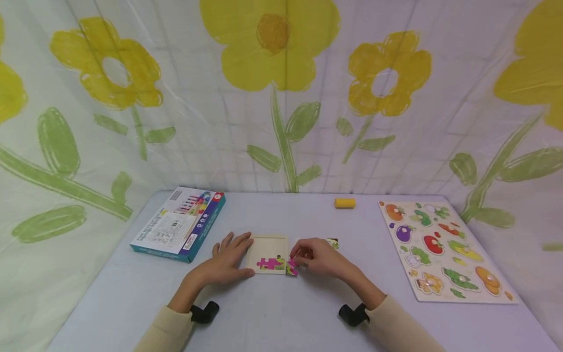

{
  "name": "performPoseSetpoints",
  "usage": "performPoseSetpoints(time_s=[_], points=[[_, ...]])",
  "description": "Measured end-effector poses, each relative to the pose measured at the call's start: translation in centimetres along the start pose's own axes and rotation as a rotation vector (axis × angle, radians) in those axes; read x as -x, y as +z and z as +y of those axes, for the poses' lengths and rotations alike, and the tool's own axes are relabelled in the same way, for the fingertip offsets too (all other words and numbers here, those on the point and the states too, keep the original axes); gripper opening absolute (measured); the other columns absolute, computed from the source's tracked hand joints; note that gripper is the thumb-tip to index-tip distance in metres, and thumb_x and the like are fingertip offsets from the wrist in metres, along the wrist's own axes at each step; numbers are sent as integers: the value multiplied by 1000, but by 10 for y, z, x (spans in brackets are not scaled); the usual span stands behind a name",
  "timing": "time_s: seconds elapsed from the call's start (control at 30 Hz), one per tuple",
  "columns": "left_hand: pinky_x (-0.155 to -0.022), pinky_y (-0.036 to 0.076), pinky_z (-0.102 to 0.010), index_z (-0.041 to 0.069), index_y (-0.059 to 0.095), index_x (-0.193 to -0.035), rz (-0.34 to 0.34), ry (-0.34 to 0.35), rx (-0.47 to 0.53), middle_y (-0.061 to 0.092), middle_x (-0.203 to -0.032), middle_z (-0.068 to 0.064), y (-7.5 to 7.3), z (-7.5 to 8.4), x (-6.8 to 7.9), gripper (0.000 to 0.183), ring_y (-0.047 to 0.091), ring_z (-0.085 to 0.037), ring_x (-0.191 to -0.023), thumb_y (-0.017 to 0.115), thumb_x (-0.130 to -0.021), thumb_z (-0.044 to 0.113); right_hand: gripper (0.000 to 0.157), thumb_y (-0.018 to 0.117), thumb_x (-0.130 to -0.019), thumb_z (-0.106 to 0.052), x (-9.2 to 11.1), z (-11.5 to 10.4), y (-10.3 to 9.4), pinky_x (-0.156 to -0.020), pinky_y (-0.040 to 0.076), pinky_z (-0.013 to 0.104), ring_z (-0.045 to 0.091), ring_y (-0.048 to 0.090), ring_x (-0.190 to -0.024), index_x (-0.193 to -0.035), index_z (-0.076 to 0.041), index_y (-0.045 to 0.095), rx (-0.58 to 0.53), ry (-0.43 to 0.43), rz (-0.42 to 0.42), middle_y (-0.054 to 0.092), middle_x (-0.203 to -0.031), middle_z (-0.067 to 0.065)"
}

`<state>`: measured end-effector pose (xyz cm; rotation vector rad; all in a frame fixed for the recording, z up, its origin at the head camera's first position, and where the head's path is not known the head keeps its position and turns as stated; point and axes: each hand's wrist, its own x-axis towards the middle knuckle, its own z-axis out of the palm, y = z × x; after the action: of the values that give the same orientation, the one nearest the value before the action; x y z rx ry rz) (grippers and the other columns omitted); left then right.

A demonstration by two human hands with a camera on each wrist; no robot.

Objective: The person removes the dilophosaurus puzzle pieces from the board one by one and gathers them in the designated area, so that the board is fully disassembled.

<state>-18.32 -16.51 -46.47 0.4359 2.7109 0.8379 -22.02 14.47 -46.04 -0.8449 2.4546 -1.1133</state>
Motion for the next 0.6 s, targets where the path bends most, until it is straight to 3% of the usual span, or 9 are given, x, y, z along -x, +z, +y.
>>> performPoseSetpoints(time_s=[0.23, 0.6], points=[[-123, 1, -84, 5, 40, -162, -6, -4, -24, 24, -177, -13, -2, 1, 1, 86, 4, -52, -164, 79, -93, 38, 11, 72, -101, -14, 18, 5, -7, -76, 55, 19, 4, 61, -86, -111, -13, 75, -1, 10, -29, 75, -105, -2], [-122, -1, -85, 1, 38, -162, -16, 16, -14, 24, -177, -16, -4, 3, 4, 83, 2, -54, -163, 77, -95, 33, 11, 72, -100, -11, 23, 4, -2, -66, 51, 19, 2, 55, -76, -108, -17, 76, 114, -23, 19, 70, -90, -9]])
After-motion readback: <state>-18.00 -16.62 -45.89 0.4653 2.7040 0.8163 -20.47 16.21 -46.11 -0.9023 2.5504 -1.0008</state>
